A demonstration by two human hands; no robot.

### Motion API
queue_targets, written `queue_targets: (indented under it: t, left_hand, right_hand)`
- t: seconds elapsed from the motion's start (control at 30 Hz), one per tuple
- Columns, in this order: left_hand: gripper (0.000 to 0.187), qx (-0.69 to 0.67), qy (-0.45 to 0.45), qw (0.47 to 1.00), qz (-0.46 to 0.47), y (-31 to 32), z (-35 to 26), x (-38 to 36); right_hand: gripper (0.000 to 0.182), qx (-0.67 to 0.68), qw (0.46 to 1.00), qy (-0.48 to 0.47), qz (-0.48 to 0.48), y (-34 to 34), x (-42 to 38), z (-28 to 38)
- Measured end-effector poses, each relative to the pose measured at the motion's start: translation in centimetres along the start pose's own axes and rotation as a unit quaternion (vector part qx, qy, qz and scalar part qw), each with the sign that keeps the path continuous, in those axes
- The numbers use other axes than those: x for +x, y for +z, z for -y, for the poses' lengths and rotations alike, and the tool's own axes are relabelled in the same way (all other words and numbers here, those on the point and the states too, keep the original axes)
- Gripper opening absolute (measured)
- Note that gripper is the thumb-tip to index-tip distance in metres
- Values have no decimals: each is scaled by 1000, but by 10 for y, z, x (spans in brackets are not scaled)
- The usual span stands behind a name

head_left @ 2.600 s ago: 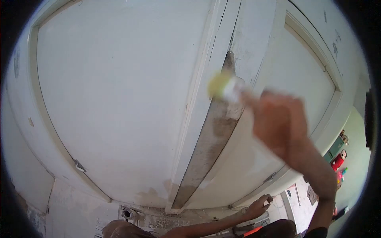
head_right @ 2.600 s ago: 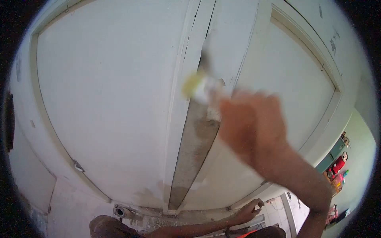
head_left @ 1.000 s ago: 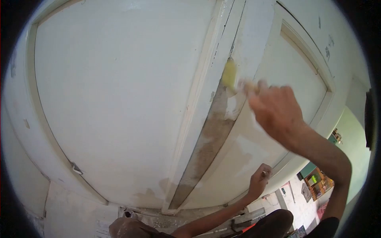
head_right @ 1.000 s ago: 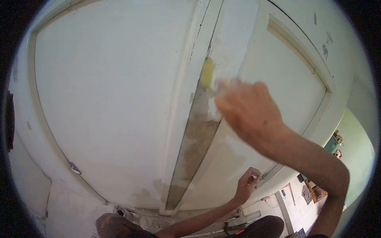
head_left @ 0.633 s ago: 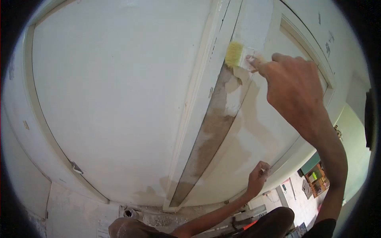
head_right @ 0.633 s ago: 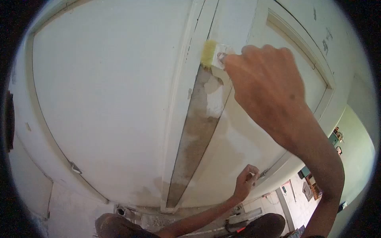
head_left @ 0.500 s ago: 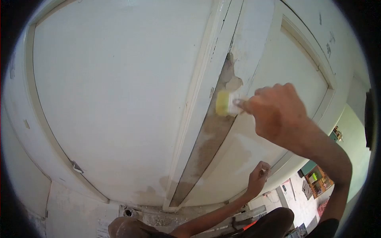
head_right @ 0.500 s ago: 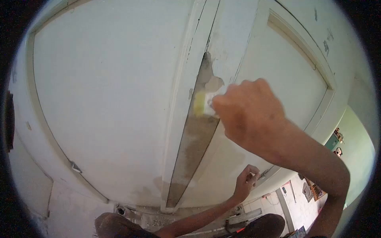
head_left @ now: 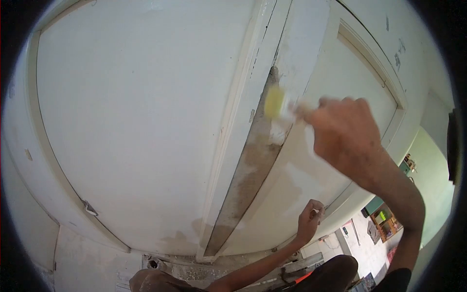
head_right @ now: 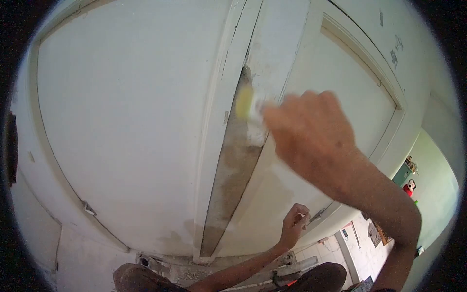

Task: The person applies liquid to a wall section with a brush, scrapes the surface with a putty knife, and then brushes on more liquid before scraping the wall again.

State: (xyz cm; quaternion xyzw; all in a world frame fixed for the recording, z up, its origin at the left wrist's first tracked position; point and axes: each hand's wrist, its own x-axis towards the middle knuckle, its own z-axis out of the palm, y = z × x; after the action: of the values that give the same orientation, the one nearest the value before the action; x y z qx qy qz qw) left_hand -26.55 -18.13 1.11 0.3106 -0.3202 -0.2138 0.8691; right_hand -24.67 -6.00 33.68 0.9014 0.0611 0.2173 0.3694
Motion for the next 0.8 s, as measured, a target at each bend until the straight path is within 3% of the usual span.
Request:
queue_targets:
  t: [0.03,0.13,0.17,0.2,0.27,0.4,0.57,0.63,0.67,0.73,0.8]
  left_hand:
    - [5,-13,-3,1000,-5,1,2,-3]
    - [6,-15,-8,1000,-1,1,-5,-5]
    - [6,-12,-4,1000,0,-2,-5,-3]
    - [6,-12,4,1000,6,-4,-5,-2]
    - [7,-15,1,1000,10,-1,-3,-6]
    - [7,-21,3,999,-27,-4,-5,-7]
    - [7,-38,-6,999,-31,-2,-5,-9]
    - [8,-55,11,998,7,-2,-9,-7]
    - [8,-56,13,998,9,-2,-11,-5]
    - [9,-53,13,998,-10,0,-9,-9]
    - [9,-59,9,998,-17,4,-9,-10]
  right_hand:
    - [9,-24,996,82,-1,-2,0,1]
    - [13,-27,998,29,51,30,-13,13]
    - [14,24,992,18,123,24,-14,5]
    - [14,22,992,19,120,20,-12,0]
    - [16,3,993,110,-39,15,-14,-8]
    - [19,99,993,33,50,38,-24,3]
    - [22,55,995,77,-30,42,-24,-2]
    - [21,125,985,63,102,33,-24,6]
    - [21,122,985,64,101,32,-21,3]
    - [23,44,987,149,-34,33,-19,-3]
    - [24,63,992,99,-37,49,-27,-4]
